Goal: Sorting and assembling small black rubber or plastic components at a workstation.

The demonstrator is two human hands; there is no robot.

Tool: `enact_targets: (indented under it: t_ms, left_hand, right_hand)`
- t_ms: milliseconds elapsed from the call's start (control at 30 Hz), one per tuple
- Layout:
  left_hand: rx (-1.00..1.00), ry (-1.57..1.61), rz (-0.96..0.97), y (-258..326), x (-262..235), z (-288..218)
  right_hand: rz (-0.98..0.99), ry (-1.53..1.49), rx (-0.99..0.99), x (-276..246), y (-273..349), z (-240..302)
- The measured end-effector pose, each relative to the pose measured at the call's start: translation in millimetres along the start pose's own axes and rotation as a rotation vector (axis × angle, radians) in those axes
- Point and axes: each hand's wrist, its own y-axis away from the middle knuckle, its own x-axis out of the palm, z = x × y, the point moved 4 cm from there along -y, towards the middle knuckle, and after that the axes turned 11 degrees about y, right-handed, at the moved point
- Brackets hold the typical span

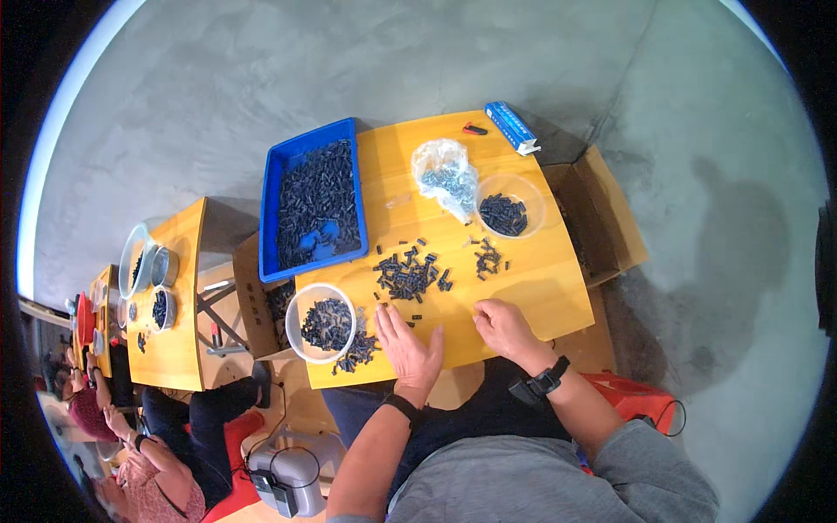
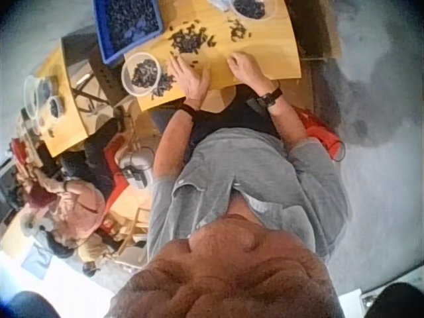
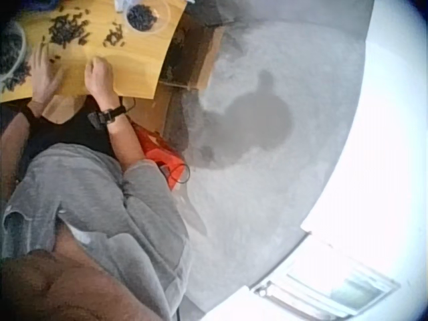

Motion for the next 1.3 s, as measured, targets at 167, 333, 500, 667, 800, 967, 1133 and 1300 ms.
enact_targets:
  t_ms: [167, 333, 500, 667, 800, 967, 1133, 1300]
  left_hand:
    - [0.016, 0.038, 0.002, 16.3, -9.6, -1.2]
    - [0.096, 0.068, -0.031, 37.3, -20.1, -7.9]
    - [0.108, 0.079, 0.092, 44.8, -22.9, -4.2]
    - [0.116, 0.045, 0.086, 41.4, -22.0, 0.4]
    - [0.103, 0.018, 0.11, 35.8, -19.8, 3.0]
    - [0.106, -0.007, 0.12, 32.5, -17.3, 7.1]
    - [0.124, 0.004, 0.107, 32.4, -17.4, 3.5]
    - [0.118, -0.011, 0.123, 28.7, -15.3, 2.0]
  right_hand:
    - [-0.047, 0.056, -0.019, 9.9, 6.2, -7.9]
    - [-0.023, 0.161, -0.075, 7.2, 5.2, 6.9]
    - [-0.006, 0.195, -0.156, 9.8, 8.8, 24.7]
    - [0.025, 0.195, -0.199, 22.7, 8.0, 34.5]
    - [-0.001, 0.178, -0.312, 32.3, 1.2, 44.9]
    - [0.028, 0.196, -0.34, 42.0, -18.8, 61.8]
    - [0.014, 0.247, -0.422, 55.3, -32.7, 65.7]
    - [0.075, 0.327, -0.397, 57.9, -34.6, 66.6]
